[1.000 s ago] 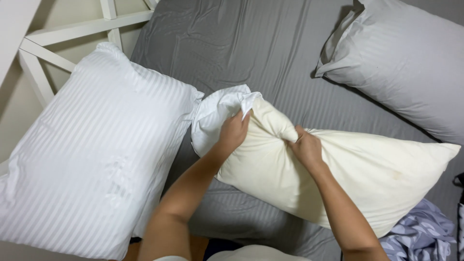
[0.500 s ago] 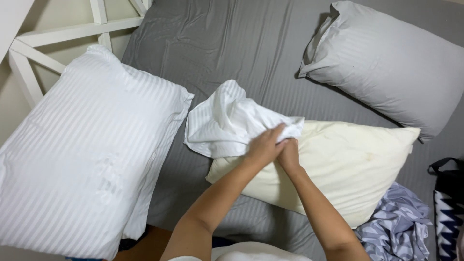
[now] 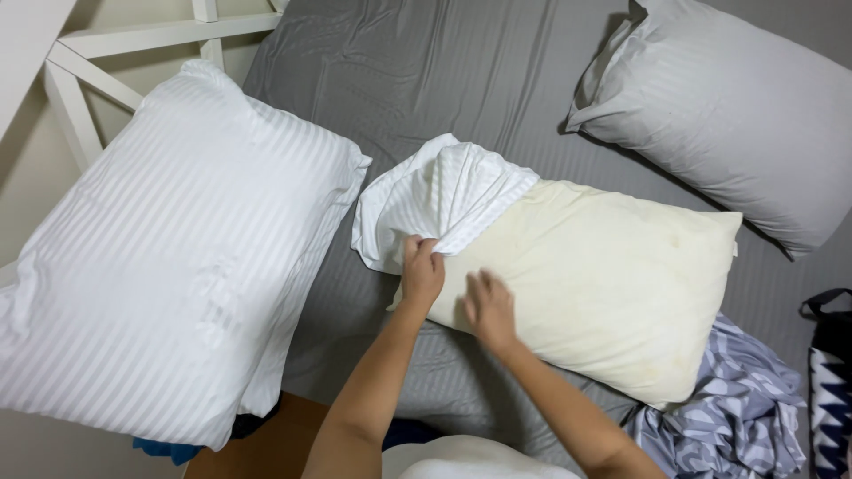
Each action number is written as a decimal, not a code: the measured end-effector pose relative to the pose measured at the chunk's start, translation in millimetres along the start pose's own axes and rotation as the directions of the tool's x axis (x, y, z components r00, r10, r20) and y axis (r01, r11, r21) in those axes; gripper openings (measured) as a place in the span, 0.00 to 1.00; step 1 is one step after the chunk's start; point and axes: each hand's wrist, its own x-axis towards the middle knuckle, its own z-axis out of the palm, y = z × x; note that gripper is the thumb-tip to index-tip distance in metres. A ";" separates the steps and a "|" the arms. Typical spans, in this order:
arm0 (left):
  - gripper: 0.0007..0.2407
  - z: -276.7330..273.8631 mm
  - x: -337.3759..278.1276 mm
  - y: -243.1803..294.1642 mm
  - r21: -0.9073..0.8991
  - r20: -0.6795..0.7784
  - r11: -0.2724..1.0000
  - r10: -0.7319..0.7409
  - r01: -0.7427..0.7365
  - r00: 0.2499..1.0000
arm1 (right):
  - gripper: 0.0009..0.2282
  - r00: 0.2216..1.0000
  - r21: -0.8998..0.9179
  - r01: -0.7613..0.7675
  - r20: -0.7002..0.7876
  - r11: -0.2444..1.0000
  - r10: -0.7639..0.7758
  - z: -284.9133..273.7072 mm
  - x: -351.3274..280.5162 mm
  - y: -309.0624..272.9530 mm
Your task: The person removes a white pillowcase from a pillow, then removes a patterned pillowcase from another pillow. They retrieve a new white pillowcase from a nearby shelf and put it onto the second pillow, smoothing and adjusting it by hand.
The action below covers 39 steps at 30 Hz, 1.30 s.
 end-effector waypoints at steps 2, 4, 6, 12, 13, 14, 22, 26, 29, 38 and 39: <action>0.09 5.7 6.7 -1.6 -0.048 0.051 0.998 0.041 -0.039 0.998 | 0.18 0.965 0.152 -0.220 0.177 0.963 0.193 52.4 -41.8 25.8; 0.10 6.8 15.6 0.4 -0.100 0.105 0.992 0.091 -0.081 0.990 | 0.16 0.863 0.253 -0.448 0.373 0.858 0.341 103.9 -70.7 56.6; 0.10 3.5 18.2 8.8 -0.098 0.140 0.995 0.016 -0.002 0.990 | 0.36 0.479 0.300 -0.876 0.638 0.379 0.603 151.0 -95.4 91.8; 0.09 -5.0 21.0 14.3 0.006 0.026 0.988 -0.156 0.156 0.987 | 0.33 0.080 0.348 -0.743 0.894 -0.571 0.441 134.3 -72.5 83.2; 0.09 -5.7 29.3 8.6 0.005 0.027 0.988 -0.154 0.154 0.988 | 0.33 0.081 0.350 -0.742 0.894 -0.572 0.441 137.3 -71.6 86.0; 0.10 -6.0 37.4 3.1 -0.011 0.136 0.960 -0.275 0.279 0.952 | 0.29 0.195 0.521 -0.663 0.814 -0.538 0.547 140.3 -70.7 89.2; 0.10 56.9 98.5 -63.6 -0.101 -0.014 0.994 -0.041 0.039 0.999 | 0.16 0.462 0.911 -0.392 0.315 -0.127 0.829 25.3 -39.0 82.0; 0.14 76.4 117.2 -69.0 -0.395 -0.101 0.914 -0.148 0.097 0.984 | 0.15 0.516 0.901 -0.410 0.359 -0.143 0.778 -14.8 -37.0 81.2; 0.14 83.1 122.7 -64.3 -0.474 -0.035 0.836 -0.331 0.276 0.943 | 0.14 0.524 0.902 -0.398 0.374 -0.169 0.765 -33.1 -28.0 72.8; 0.14 93.9 133.3 -53.1 0.120 -0.092 0.985 -0.110 0.120 0.990 | 0.13 0.510 0.885 -0.434 0.395 -0.168 0.764 -12.1 -35.2 91.0; 0.15 84.5 137.9 -38.9 0.134 -0.071 0.958 -0.244 0.252 0.967 | 0.13 0.514 0.884 -0.439 0.393 -0.160 0.762 -8.0 -39.4 94.3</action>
